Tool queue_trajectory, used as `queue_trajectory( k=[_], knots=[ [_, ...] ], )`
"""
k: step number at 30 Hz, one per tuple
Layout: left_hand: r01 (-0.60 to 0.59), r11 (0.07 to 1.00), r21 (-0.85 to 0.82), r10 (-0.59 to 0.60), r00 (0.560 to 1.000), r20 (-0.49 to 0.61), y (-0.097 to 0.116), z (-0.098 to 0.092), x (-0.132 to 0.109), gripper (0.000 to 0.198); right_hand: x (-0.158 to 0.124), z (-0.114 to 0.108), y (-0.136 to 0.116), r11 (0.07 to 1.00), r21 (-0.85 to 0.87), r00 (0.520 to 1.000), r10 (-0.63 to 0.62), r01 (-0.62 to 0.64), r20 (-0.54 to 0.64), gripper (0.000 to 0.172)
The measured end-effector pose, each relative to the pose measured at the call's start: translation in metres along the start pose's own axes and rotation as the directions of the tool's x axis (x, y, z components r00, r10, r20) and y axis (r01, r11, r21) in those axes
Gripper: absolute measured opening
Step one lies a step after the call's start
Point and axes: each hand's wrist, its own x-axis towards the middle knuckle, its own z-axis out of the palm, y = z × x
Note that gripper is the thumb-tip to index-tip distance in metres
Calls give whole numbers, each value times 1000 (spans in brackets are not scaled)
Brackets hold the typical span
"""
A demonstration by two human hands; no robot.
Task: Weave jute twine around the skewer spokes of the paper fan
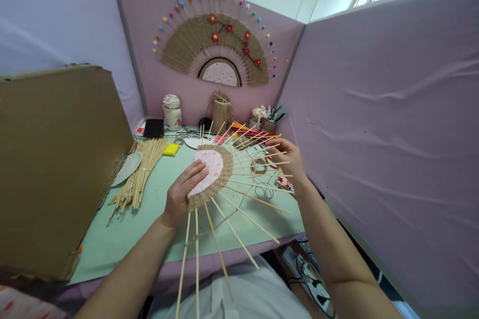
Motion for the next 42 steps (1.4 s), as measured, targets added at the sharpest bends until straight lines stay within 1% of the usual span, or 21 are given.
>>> queue_trajectory(
  k=[4,9,18,21,25,27,30,33,36,40,42],
  knots=[
    [14,1000,-14,-13,1000,14,2,-1,1,48,6,-13,-7,998,17,998,-62,62,-13,21],
    [3,1000,-28,-2,1000,20,2,0,2,50,11,-21,-10,991,6,991,-133,134,-18,21],
    [-1,999,-46,3,999,38,0,0,2,47,19,-21,-6,987,65,985,-141,148,-103,22],
    [-8,999,-53,11,999,48,1,0,1,47,22,-20,-6,986,114,987,-110,123,-115,22],
    [-22,998,-52,25,998,51,1,0,1,48,25,-16,5,978,209,996,36,-17,-86,26],
    [-22,998,-50,25,999,49,1,0,2,49,24,-11,14,961,265,990,106,-78,-92,30],
    [-20,999,-44,22,999,42,3,0,3,50,19,3,28,939,323,981,158,-115,-109,36],
    [-14,999,-49,16,999,34,5,0,4,47,10,22,37,925,354,982,176,-140,-73,41],
    [20,997,-79,-18,1000,19,5,0,5,44,2,44,41,913,368,980,198,-178,-15,41],
    [105,984,-145,-109,994,-24,4,-1,4,41,-5,70,45,903,382,979,205,-197,19,39],
    [213,964,-160,-227,971,-74,3,0,4,40,-7,77,46,913,373,984,178,-168,6,36]
  ],
)
